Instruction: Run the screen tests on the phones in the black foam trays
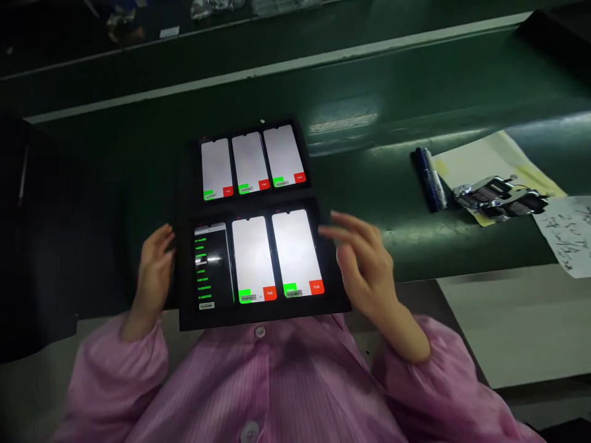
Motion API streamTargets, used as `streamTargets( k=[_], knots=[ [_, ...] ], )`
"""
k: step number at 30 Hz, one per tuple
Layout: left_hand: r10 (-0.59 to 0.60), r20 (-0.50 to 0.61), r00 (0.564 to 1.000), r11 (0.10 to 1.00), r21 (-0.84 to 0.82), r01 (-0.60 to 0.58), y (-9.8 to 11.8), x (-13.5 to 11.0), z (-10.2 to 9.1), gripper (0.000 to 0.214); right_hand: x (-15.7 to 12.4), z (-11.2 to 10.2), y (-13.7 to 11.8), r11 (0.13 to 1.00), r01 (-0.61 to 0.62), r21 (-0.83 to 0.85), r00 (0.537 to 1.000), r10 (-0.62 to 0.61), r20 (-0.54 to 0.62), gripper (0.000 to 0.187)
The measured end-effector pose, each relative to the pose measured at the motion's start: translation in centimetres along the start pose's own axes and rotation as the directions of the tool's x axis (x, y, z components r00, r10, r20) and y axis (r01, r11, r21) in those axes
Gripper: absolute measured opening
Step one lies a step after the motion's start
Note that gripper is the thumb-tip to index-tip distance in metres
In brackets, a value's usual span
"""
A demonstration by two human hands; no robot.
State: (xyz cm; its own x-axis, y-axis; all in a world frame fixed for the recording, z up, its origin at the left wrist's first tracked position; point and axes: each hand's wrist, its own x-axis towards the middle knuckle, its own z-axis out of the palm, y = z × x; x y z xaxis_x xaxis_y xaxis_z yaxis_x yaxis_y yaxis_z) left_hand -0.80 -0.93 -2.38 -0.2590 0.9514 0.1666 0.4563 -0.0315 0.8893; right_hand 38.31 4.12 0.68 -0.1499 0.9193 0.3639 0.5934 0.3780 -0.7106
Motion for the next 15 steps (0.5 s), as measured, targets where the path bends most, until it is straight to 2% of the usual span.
streamTargets(
  k=[2,4,6,7,8,9,10,12,13,14,15],
  knots=[
    [-0.007,-0.025,1.0,0.999,-0.052,0.005,-0.4,2.7,2.1,0.053,2.0,1.8,1.2,0.993,-0.083,0.079,0.995,0.087,-0.041,0.045],
    [-0.017,-0.035,0.999,0.993,-0.116,0.013,0.1,3.3,3.3,0.053,2.8,3.1,2.0,0.979,-0.145,0.144,0.988,0.151,-0.035,0.049],
    [-0.014,-0.061,0.998,0.99,-0.14,0.005,1.3,2.1,3.4,0.053,2.5,3.5,2.4,0.963,-0.194,0.187,0.98,0.2,-0.012,0.049],
    [0.041,-0.058,0.997,0.995,-0.092,-0.046,2.1,1.0,3.1,0.052,2.0,3.4,2.4,0.955,-0.216,0.202,0.975,0.221,-0.002,0.048],
    [0.152,-0.019,0.988,0.988,-0.002,-0.152,2.9,-0.3,2.8,0.051,1.5,3.2,2.3,0.948,-0.236,0.214,0.971,0.24,0.006,0.047],
    [0.29,0.072,0.954,0.95,0.102,-0.297,3.9,-1.6,2.6,0.049,1.0,3.0,2.3,0.941,-0.254,0.222,0.966,0.257,0.015,0.046],
    [0.426,0.196,0.883,0.868,0.187,-0.46,4.7,-2.8,2.4,0.045,0.6,2.8,2.2,0.936,-0.27,0.228,0.962,0.272,0.023,0.046],
    [0.589,0.419,0.691,0.651,0.261,-0.713,6.2,-4.8,2.5,0.036,0.0,2.4,2.2,0.928,-0.293,0.231,0.955,0.293,0.034,0.047],
    [0.623,0.47,0.626,0.575,0.267,-0.773,6.7,-5.5,2.8,0.032,-0.1,2.2,2.2,0.926,-0.3,0.229,0.953,0.299,0.04,0.046],
    [0.631,0.498,0.595,0.533,0.279,-0.799,7.1,-5.9,3.0,0.029,0.0,2.1,2.3,0.927,-0.302,0.224,0.953,0.299,0.046,0.046],
    [0.627,0.514,0.585,0.511,0.295,-0.807,7.4,-6.1,3.2,0.028,0.3,1.8,2.5,0.931,-0.296,0.212,0.955,0.292,0.052,0.045]
  ],
)
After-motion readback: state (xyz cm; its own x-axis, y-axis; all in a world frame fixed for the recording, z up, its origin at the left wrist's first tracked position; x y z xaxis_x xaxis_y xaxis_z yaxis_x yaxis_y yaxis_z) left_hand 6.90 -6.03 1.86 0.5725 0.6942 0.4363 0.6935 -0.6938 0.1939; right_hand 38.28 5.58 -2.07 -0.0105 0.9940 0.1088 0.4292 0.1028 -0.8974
